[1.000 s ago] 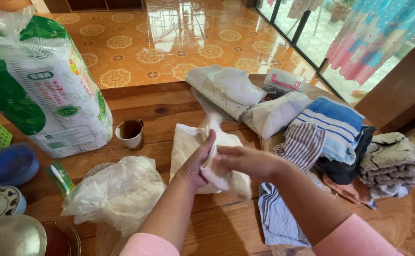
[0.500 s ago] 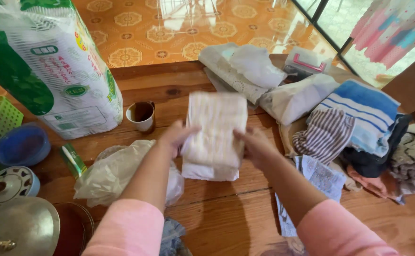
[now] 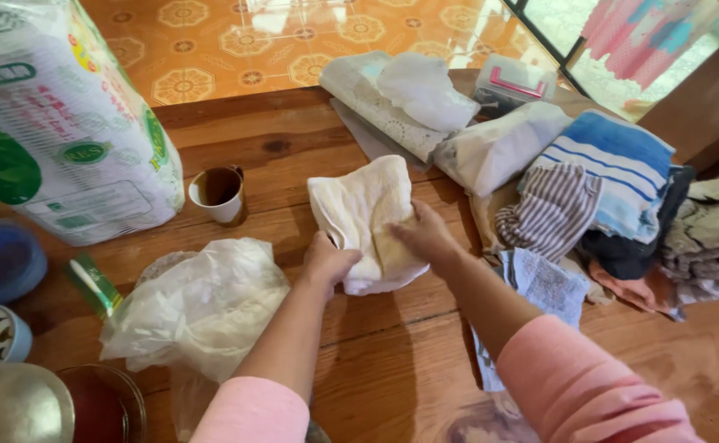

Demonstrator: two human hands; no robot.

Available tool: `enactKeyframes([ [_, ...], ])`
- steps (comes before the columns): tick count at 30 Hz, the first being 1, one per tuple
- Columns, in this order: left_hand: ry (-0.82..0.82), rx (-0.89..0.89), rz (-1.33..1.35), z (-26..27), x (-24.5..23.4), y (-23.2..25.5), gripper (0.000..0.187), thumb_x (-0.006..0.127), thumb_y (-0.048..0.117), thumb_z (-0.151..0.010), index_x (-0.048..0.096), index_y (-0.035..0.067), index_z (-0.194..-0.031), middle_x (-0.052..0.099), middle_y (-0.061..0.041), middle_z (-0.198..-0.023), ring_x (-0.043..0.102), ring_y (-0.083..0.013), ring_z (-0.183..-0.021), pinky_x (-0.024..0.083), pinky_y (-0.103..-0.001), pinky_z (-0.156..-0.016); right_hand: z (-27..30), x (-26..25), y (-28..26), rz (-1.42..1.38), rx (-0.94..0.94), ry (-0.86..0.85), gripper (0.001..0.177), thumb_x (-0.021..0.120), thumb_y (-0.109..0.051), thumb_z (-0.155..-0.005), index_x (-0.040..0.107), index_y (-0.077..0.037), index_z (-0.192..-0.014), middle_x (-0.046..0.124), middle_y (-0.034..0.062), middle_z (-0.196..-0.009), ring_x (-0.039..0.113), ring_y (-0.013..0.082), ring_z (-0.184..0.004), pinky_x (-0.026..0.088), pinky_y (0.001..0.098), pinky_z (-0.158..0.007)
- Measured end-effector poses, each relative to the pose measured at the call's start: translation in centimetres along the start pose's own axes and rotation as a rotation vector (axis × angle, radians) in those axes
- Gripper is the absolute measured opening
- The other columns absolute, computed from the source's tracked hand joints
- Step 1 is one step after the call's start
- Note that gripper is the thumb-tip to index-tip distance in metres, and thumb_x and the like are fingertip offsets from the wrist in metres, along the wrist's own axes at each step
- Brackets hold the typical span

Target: Folding and organizing various pieces of clothing and fabric on a table and shelf.

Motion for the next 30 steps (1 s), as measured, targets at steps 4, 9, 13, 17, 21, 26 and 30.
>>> enactKeyframes([
  [4, 0.080, 0.053, -0.292, 4.7, -1.2, 3.7, 0.087, 0.081, 0.037, -0.072, 0.047, 0.002, -0.145, 0.049, -0.021, -0.148, 0.052, -0.0404, -0.136, 0.047, -0.051, -0.110, -0.7, -8.9, 0.0, 0.346, -0.056, 0.006, 0.054, 0.083, -0.039, -0.084, 0.069, -0.007, -0.125, 0.074, 0.0238, -0.108, 0.072, 0.0383, -0.102, 0.058, 0.0491, -0.080],
  [9, 0.538, 0.535, -0.264, 9.2, 0.5, 8.8, 0.049, 0.079, 0.021, -0.073, 0.060, 0.004, -0.115, 0.051, -0.018, -0.127, 0.063, -0.0454, -0.109, 0.051, -0.060, -0.092, 2.5, -22.1, 1.4, 1.103, 0.141, 0.055, 0.041, 0.076, -0.063, -0.078, 0.086, -0.027, -0.097, 0.082, 0.0051, -0.100, 0.075, 0.0309, -0.105, 0.059, 0.0425, -0.091],
  [13, 0.185, 0.773, -0.158, 10.7, 7.4, 10.9, 0.036, 0.071, 0.008, -0.080, 0.058, 0.000, -0.112, 0.055, -0.023, -0.117, 0.059, -0.0485, -0.113, 0.052, -0.054, -0.096, 4.1, -25.1, 9.0, 1.195, 0.242, -0.116, 0.068, 0.086, -0.059, -0.066, 0.072, -0.023, -0.121, 0.078, 0.0092, -0.115, 0.073, 0.0306, -0.115, 0.058, 0.0444, -0.099],
  [17, -0.301, 0.448, -0.078, 9.7, 15.6, 7.0, 0.048, 0.077, 0.024, -0.074, 0.062, 0.005, -0.115, 0.070, -0.021, -0.116, 0.066, -0.0401, -0.119, 0.055, -0.048, -0.096, 7.8, -25.8, 6.9, 0.652, 0.459, 0.195, 0.087, 0.101, -0.044, -0.060, 0.058, 0.000, -0.122, 0.068, 0.0298, -0.117, 0.071, 0.0471, -0.103, 0.067, 0.0470, -0.064],
  [21, -0.234, 0.304, -0.139, 8.0, 22.4, 3.1, 0.072, 0.085, 0.038, -0.068, 0.052, 0.005, -0.122, 0.068, -0.020, -0.122, 0.065, -0.0377, -0.122, 0.053, -0.048, -0.101, 9.6, -24.4, 10.6, 0.640, 0.547, 0.132, 0.111, 0.100, -0.048, -0.059, 0.048, -0.003, -0.147, 0.067, 0.0285, -0.130, 0.071, 0.0427, -0.108, 0.069, 0.0481, -0.062],
  [26, -0.491, -0.129, 0.772, 12.1, 19.1, 6.5, 0.047, 0.094, 0.003, -0.059, 0.073, -0.004, -0.101, 0.072, -0.013, -0.087, 0.070, -0.0263, -0.083, 0.055, -0.036, -0.074, 12.2, -20.4, -1.7, -0.321, 0.466, -0.017, 0.047, 0.090, -0.006, -0.069, 0.071, 0.006, -0.109, 0.075, 0.0204, -0.090, 0.074, 0.0364, -0.079, 0.061, 0.0487, -0.072],
  [30, -0.616, 0.119, 0.887, 12.6, 14.1, 10.3, 0.051, 0.097, 0.012, -0.065, 0.076, 0.009, -0.111, 0.076, -0.005, -0.106, 0.070, -0.0183, -0.094, 0.054, -0.033, -0.088, 10.0, -21.5, -5.2, -0.475, 0.360, -0.024, 0.041, 0.085, -0.009, -0.074, 0.071, 0.004, -0.110, 0.075, 0.0214, -0.092, 0.075, 0.0346, -0.078, 0.061, 0.0494, -0.069],
])
Point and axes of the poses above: each hand's wrist, its own z-axis away from the middle knuckle, its own x-axis out of the palm, y = z × x, the point moved 4 cm from there along -z, towards the middle knuckle
